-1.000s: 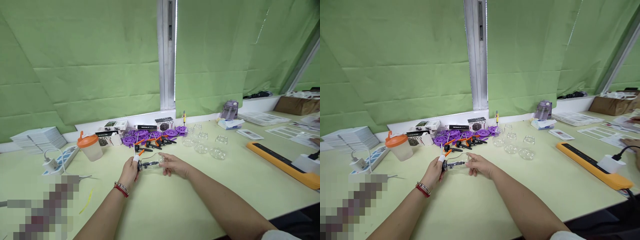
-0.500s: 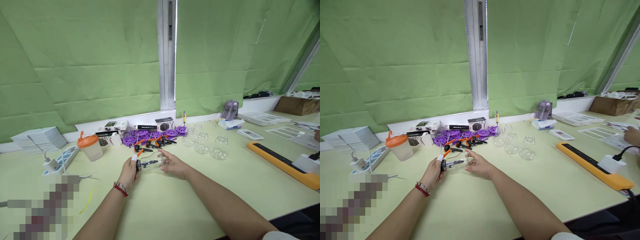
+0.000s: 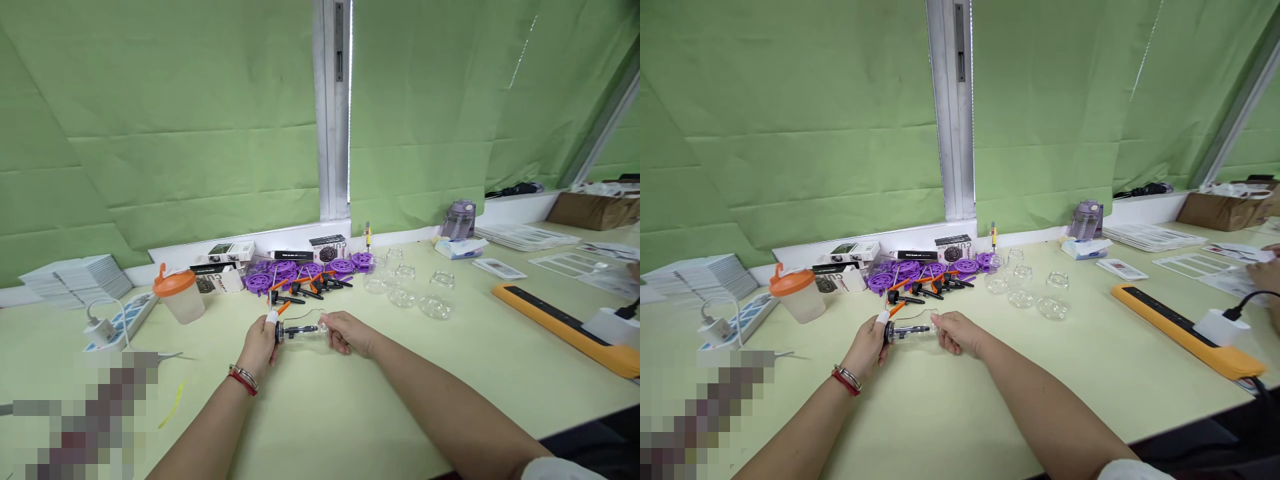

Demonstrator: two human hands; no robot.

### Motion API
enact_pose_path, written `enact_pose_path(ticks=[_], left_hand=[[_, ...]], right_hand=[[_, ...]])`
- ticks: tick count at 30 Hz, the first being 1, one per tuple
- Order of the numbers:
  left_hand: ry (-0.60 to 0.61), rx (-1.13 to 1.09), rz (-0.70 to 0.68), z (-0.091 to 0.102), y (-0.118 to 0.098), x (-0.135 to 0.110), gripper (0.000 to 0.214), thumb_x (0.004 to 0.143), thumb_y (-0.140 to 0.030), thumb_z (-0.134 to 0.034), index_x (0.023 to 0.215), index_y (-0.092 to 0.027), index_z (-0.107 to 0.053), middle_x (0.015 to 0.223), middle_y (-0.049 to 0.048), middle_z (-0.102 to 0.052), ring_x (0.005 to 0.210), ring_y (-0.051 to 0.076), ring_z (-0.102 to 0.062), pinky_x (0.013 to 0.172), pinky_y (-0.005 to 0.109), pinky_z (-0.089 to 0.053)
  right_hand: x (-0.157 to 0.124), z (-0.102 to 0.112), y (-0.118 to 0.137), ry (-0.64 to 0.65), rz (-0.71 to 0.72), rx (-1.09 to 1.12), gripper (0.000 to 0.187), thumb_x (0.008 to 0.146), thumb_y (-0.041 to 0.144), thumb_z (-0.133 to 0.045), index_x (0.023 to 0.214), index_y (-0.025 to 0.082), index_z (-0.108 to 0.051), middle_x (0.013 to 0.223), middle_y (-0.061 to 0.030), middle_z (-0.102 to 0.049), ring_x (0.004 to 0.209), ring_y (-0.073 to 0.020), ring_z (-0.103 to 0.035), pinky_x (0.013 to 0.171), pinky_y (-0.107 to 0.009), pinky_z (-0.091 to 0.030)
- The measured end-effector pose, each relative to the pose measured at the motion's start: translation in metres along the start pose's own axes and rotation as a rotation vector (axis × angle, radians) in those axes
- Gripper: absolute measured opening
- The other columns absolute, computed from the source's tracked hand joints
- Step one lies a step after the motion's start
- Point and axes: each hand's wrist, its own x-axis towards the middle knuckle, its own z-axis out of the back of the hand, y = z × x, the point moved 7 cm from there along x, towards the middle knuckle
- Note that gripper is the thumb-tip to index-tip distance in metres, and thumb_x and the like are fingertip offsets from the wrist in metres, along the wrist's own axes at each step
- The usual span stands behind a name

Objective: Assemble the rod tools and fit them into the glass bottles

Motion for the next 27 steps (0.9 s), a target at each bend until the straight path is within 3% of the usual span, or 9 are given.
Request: enact_pose_path(ticks=[3,6,8,10,13,17,23,25,27], left_hand=[[0.009,-0.039,0.005,0.0,0.001,0.001,0.032,0.084,-0.051,-0.038,0.074,-0.021,-0.042,0.049,-0.0058,-0.047,0.028,0.008,-0.031,0.025,0.021,-0.026],[-0.003,-0.076,0.002,0.001,0.001,0.002,0.031,0.084,-0.05,-0.038,0.074,-0.021,-0.042,0.049,-0.0059,-0.046,0.029,0.007,-0.031,0.025,0.02,-0.026],[-0.017,-0.094,-0.007,0.002,0.001,0.003,0.032,0.084,-0.051,-0.038,0.073,-0.021,-0.042,0.05,-0.0056,-0.047,0.03,0.007,-0.031,0.025,0.02,-0.026],[-0.022,-0.108,-0.019,0.002,0.001,0.003,0.034,0.083,-0.053,-0.038,0.073,-0.021,-0.042,0.051,-0.0049,-0.048,0.03,0.007,-0.032,0.025,0.02,-0.026],[-0.012,-0.111,-0.015,0.0,0.001,0.002,0.034,0.082,-0.054,-0.038,0.073,-0.021,-0.042,0.051,-0.0049,-0.048,0.03,0.007,-0.031,0.025,0.02,-0.025],[-0.014,-0.084,-0.008,-0.001,0.0,0.0,0.034,0.083,-0.053,-0.036,0.074,-0.021,-0.041,0.051,-0.0051,-0.049,0.029,0.007,-0.031,0.025,0.02,-0.023],[-0.017,0.003,-0.078,-0.001,-0.006,-0.001,0.029,0.083,-0.049,-0.038,0.076,-0.022,-0.042,0.044,-0.0088,-0.04,0.026,0.008,-0.031,0.025,0.02,-0.02],[-0.014,0.003,-0.079,-0.001,-0.006,-0.001,0.029,0.083,-0.049,-0.037,0.075,-0.022,-0.041,0.045,-0.0082,-0.042,0.026,0.008,-0.031,0.025,0.02,-0.02],[-0.015,-0.015,-0.067,0.0,-0.005,-0.001,0.03,0.084,-0.05,-0.036,0.074,-0.022,-0.041,0.047,-0.0073,-0.045,0.026,0.008,-0.031,0.025,0.02,-0.021]], right_hand=[[-0.001,0.001,0.0,-0.019,0.017,-0.026,0.061,0.079,0.07,-0.041,0.079,0.012,-0.059,0.054,-0.0012,-0.057,0.034,-0.0059,-0.038,0.032,-0.019,-0.025],[-0.007,0.001,0.012,-0.038,0.136,0.013,0.058,0.076,0.062,-0.056,0.114,0.018,-0.055,0.099,-0.0097,-0.063,0.059,-0.0084,-0.055,0.045,-0.019,-0.042],[-0.012,-0.001,0.022,-0.016,0.242,0.03,0.076,0.069,0.048,-0.072,0.135,0.031,-0.038,0.133,-0.0106,-0.043,0.086,-0.0126,-0.057,0.062,-0.023,-0.049],[-0.014,-0.002,0.027,0.01,0.3,0.021,0.09,0.063,0.038,-0.079,0.139,0.037,-0.03,0.141,-0.009,-0.03,0.099,-0.0155,-0.054,0.072,-0.026,-0.05],[-0.012,0.0,0.025,0.016,0.306,0.027,0.087,0.064,0.035,-0.079,0.138,0.034,-0.034,0.131,-0.0087,-0.038,0.094,-0.0143,-0.056,0.072,-0.026,-0.049],[-0.006,0.002,0.018,-0.023,0.235,0.071,0.084,0.065,0.04,-0.077,0.137,0.029,-0.035,0.115,-0.0072,-0.05,0.074,-0.0106,-0.061,0.056,-0.021,-0.047],[-0.001,-0.002,0.004,-0.056,0.026,0.133,0.065,0.08,0.068,-0.045,0.111,0.012,-0.053,0.068,-0.0035,-0.061,0.042,-0.0114,-0.056,0.034,-0.019,-0.036],[-0.001,-0.003,0.003,-0.042,0.001,0.127,0.07,0.08,0.071,-0.039,0.109,0.01,-0.055,0.067,-0.006,-0.062,0.042,-0.0124,-0.056,0.034,-0.02,-0.036],[-0.003,-0.002,0.005,-0.027,0.02,0.144,0.07,0.08,0.069,-0.041,0.117,0.011,-0.053,0.086,-0.0125,-0.065,0.054,-0.0148,-0.062,0.038,-0.021,-0.041]])
